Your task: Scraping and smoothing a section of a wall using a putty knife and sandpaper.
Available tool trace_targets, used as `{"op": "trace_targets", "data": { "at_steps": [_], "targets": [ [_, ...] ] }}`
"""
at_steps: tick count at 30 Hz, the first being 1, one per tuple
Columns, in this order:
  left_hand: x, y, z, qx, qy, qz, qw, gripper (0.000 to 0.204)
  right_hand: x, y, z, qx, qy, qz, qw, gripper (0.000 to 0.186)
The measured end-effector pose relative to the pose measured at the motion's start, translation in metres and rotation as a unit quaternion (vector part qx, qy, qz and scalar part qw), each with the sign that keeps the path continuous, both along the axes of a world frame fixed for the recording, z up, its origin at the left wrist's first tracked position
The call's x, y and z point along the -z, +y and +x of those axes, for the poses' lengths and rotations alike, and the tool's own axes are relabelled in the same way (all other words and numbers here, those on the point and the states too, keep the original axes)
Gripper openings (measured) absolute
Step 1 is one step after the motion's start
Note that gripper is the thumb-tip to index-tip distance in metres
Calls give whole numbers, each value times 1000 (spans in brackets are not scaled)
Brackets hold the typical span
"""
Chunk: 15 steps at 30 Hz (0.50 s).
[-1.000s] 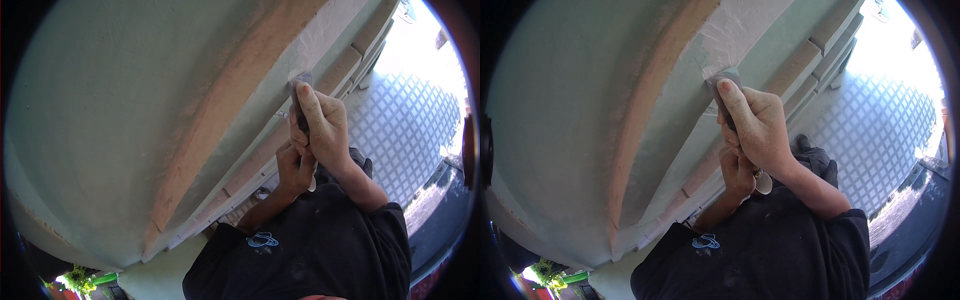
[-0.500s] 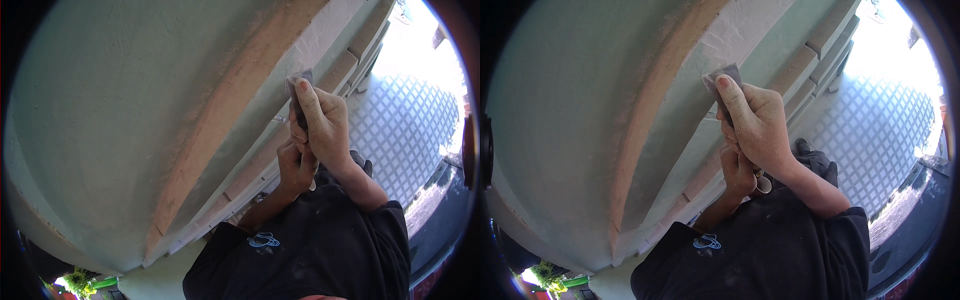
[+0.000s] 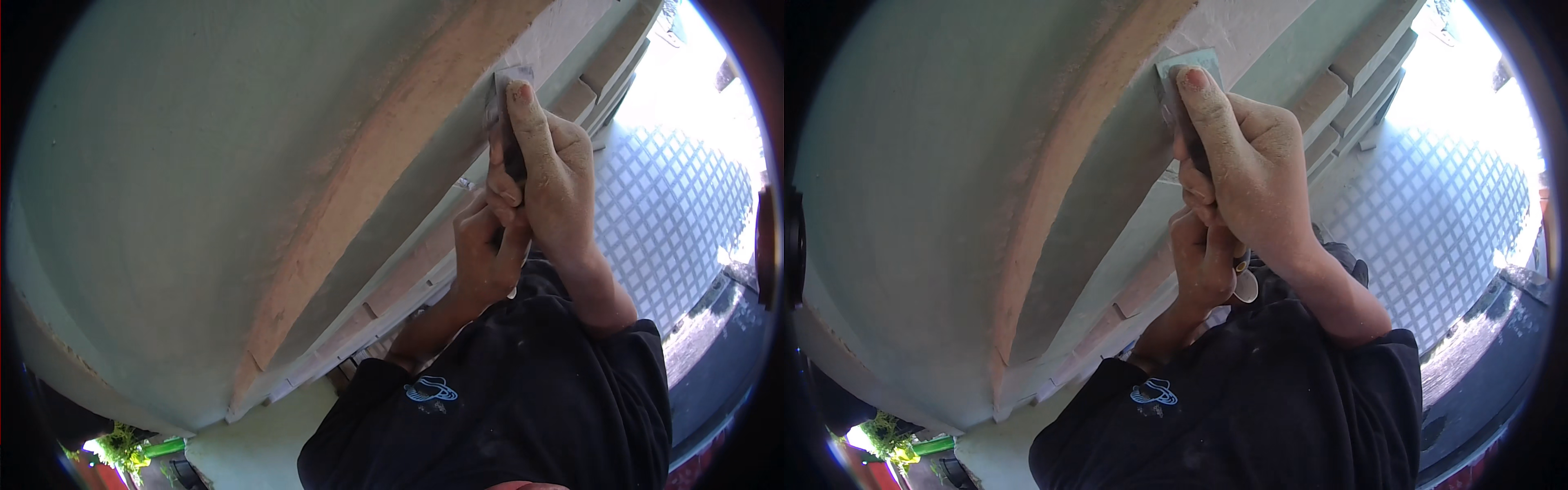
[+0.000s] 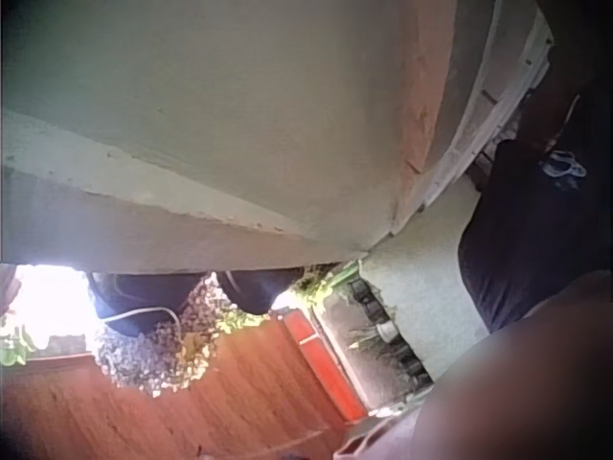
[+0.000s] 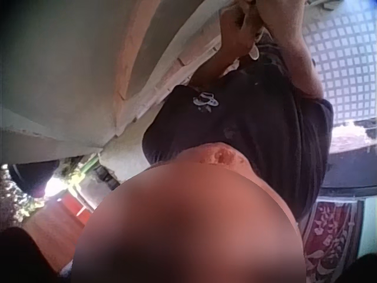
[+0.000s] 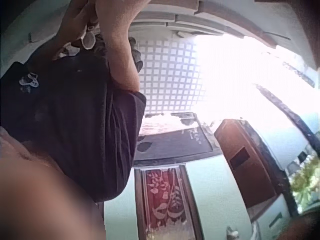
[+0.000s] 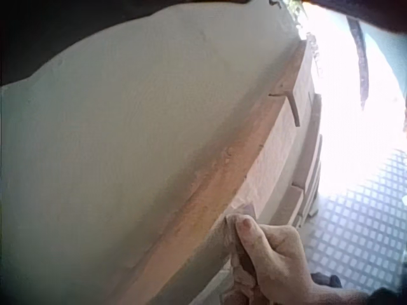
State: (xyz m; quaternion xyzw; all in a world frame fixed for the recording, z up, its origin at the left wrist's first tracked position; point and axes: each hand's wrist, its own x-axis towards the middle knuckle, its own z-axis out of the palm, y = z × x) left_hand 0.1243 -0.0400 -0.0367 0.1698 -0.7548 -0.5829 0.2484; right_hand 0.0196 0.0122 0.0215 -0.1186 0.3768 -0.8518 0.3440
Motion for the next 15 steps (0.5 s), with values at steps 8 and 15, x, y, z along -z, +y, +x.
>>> {"op": "trace_targets", "data": {
  "at_steps": [8, 15],
  "targets": [
    [21, 14, 18, 2, 15, 38, 999, 44, 20, 5, 13, -14, 40, 77, 996, 50],
    [20, 11, 12, -18, 17, -5, 1000, 42, 17, 3, 9, -12, 53, 64, 996, 50]
  ]
}}
